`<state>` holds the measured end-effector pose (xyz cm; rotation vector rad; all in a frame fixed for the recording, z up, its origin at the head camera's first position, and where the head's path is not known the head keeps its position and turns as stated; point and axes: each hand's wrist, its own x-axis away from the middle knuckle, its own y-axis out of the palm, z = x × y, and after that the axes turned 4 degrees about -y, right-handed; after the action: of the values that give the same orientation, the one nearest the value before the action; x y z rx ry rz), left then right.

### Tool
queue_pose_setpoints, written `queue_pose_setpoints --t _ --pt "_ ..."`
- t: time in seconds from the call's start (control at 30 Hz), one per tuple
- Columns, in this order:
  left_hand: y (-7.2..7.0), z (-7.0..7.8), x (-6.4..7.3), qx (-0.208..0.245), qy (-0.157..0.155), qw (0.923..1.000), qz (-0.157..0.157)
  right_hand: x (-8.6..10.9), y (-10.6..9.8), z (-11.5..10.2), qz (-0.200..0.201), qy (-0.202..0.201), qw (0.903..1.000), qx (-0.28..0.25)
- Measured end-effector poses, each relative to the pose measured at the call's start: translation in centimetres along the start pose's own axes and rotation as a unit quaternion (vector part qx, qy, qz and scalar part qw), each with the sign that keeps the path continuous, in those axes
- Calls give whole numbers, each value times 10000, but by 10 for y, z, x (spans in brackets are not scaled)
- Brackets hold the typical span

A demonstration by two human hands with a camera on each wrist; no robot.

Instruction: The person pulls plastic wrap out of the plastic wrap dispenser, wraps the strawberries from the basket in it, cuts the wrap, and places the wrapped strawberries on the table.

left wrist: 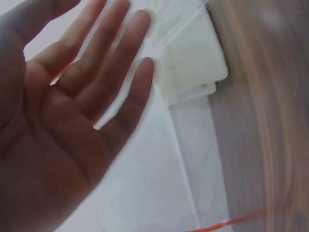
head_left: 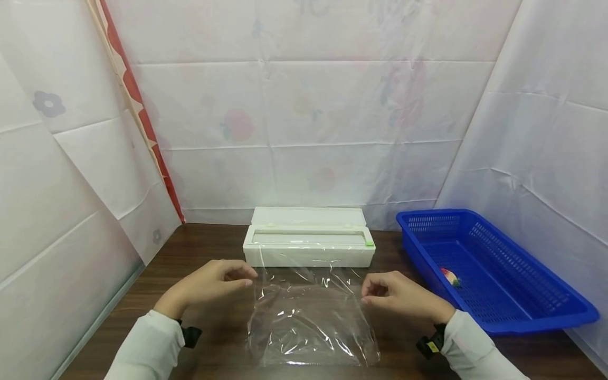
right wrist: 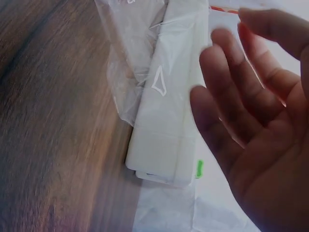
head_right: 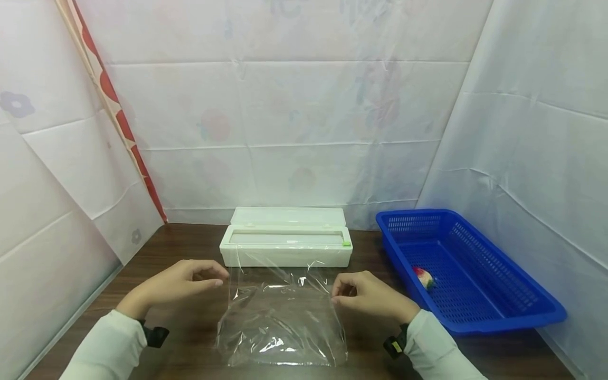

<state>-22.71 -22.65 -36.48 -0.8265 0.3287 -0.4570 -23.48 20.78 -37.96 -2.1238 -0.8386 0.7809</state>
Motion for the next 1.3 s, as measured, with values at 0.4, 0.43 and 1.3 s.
queue_pose_setpoints --t 0.4,0.43,1.3 --pt "25 2 -42 -758 827 9923 533 -26 10 26 851 -311 9926 812" --pt "27 3 -45 -819 886 9915 492 -27 11 28 849 -326 9921 859" --pt "47 -24 -50 -949 299 9940 -449 -26 26 55 -400 993 9874 1167"
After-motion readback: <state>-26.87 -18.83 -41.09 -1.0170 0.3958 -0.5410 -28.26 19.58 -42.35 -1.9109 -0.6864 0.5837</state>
